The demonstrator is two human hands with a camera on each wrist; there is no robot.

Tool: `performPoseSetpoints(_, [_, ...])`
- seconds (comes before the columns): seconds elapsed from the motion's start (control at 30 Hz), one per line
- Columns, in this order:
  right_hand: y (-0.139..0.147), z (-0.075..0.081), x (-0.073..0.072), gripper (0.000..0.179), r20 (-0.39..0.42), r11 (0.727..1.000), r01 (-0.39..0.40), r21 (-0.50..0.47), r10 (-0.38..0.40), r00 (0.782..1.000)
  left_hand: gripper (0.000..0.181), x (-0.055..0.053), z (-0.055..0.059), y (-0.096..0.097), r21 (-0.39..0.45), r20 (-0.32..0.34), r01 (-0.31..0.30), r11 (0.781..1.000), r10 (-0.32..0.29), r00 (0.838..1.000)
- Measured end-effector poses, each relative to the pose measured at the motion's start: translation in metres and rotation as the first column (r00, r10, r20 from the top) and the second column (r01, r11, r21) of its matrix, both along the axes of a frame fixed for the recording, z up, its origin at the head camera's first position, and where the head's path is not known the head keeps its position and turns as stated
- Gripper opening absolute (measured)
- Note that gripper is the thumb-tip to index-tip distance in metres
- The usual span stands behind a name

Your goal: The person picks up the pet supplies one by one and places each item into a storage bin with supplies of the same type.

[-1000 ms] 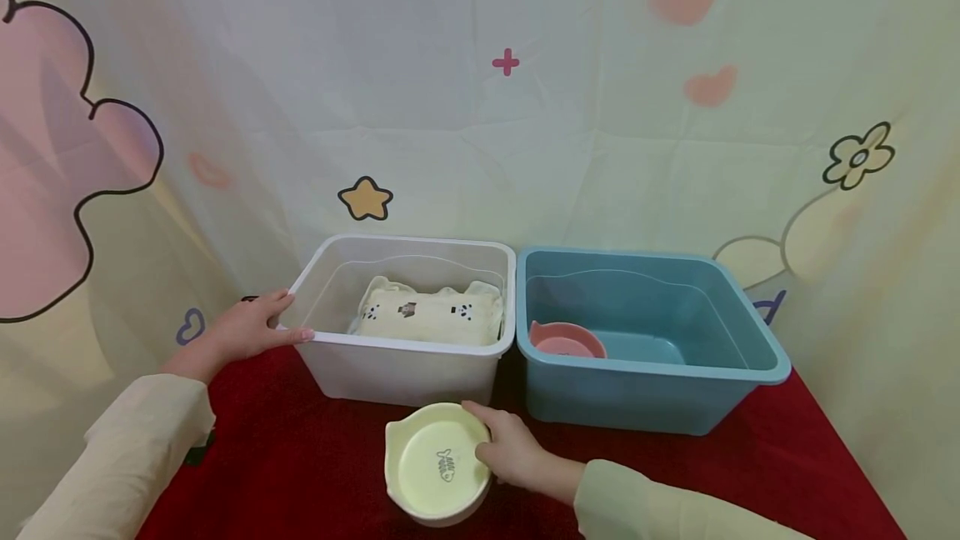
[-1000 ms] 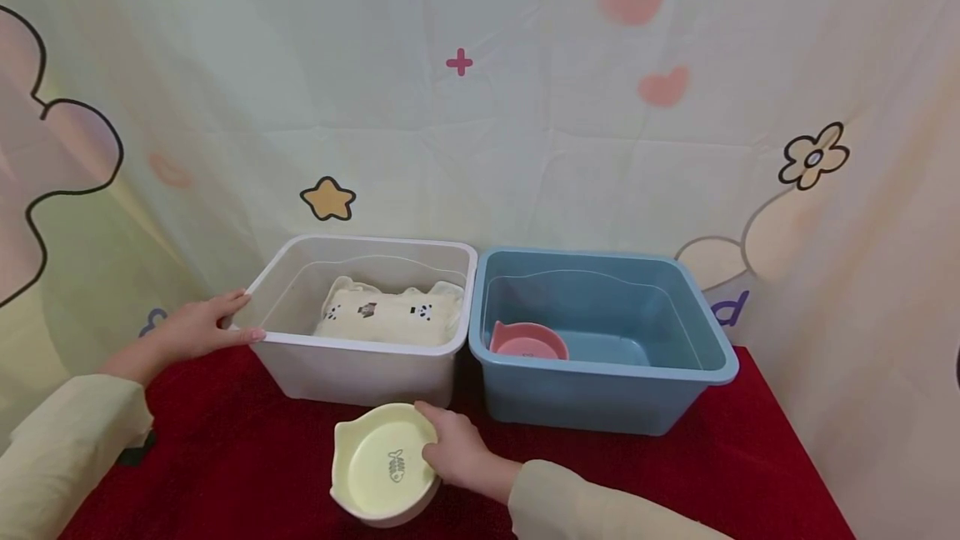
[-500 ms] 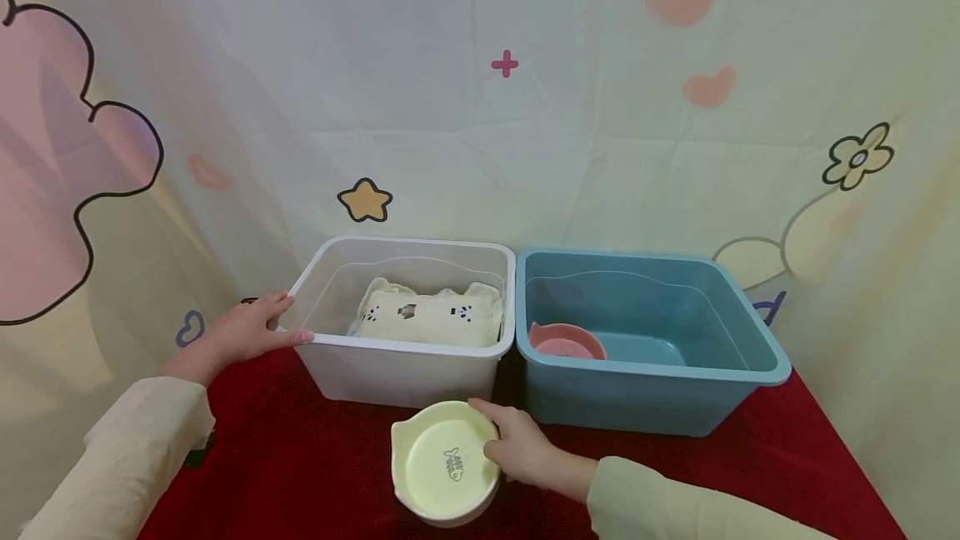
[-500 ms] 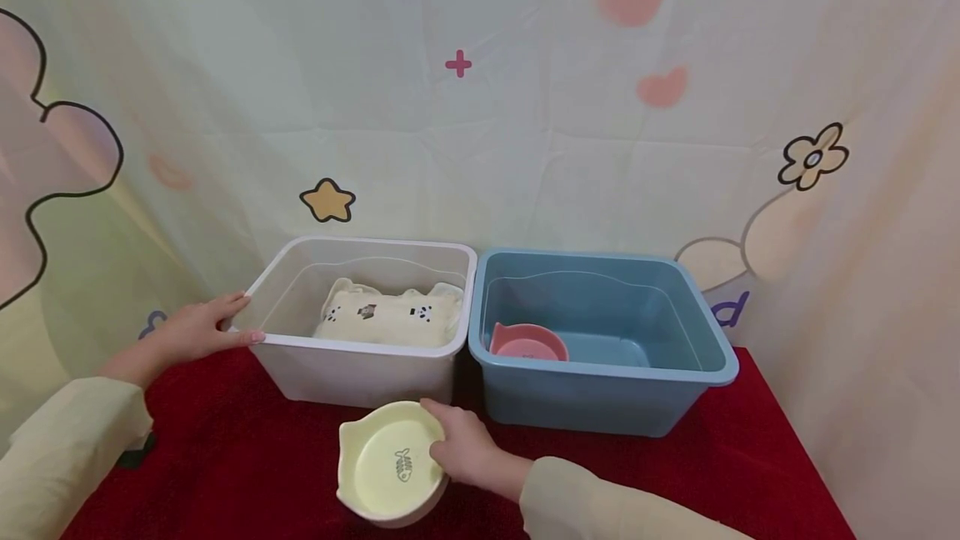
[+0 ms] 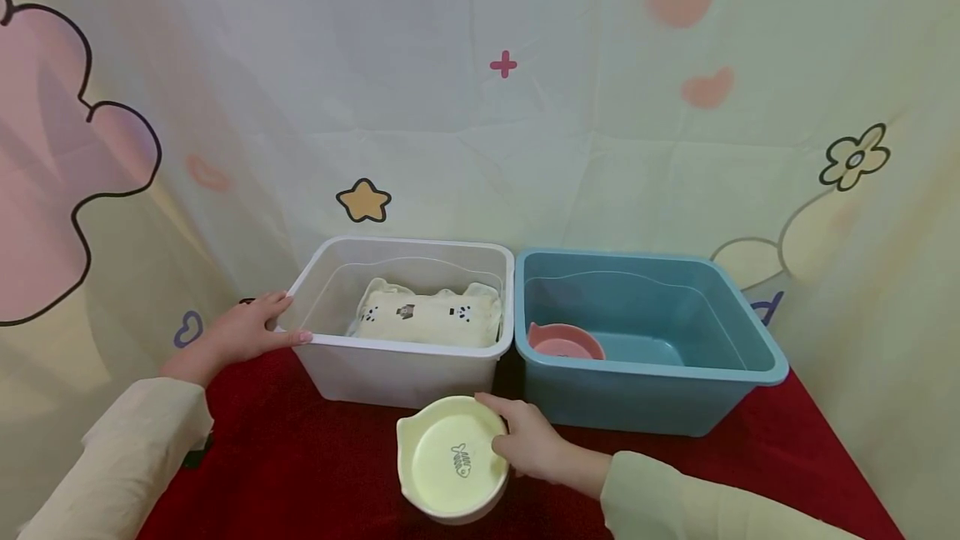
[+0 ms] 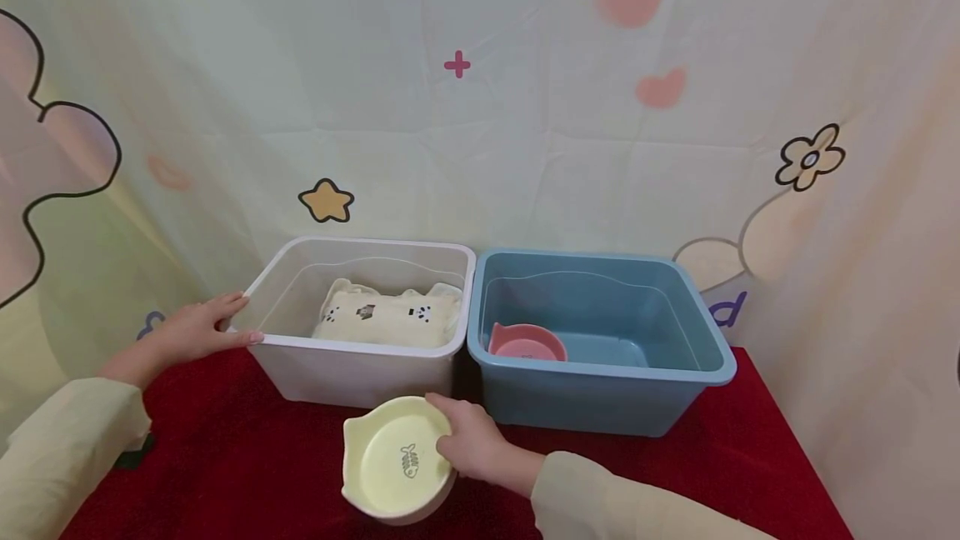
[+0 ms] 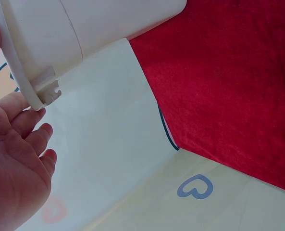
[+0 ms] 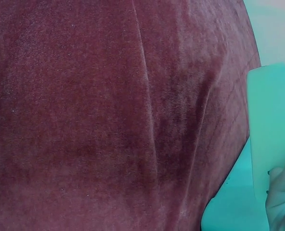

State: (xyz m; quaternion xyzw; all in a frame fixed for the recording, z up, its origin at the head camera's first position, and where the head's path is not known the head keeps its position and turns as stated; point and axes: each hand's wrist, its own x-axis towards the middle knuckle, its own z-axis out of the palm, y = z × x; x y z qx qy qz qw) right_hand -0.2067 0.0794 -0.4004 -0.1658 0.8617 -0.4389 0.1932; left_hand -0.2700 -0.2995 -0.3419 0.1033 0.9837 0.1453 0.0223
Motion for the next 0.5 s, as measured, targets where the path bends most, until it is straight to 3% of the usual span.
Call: performPoseSetpoints(0.5, [0.009,0.016,0.000,0.057,-0.036,1.000,-0.004,0.014,0.004,0.999,0.089,0.001,0.001,0.000,-0.005,-0.008,0.007,1.000,-0.007,1.000])
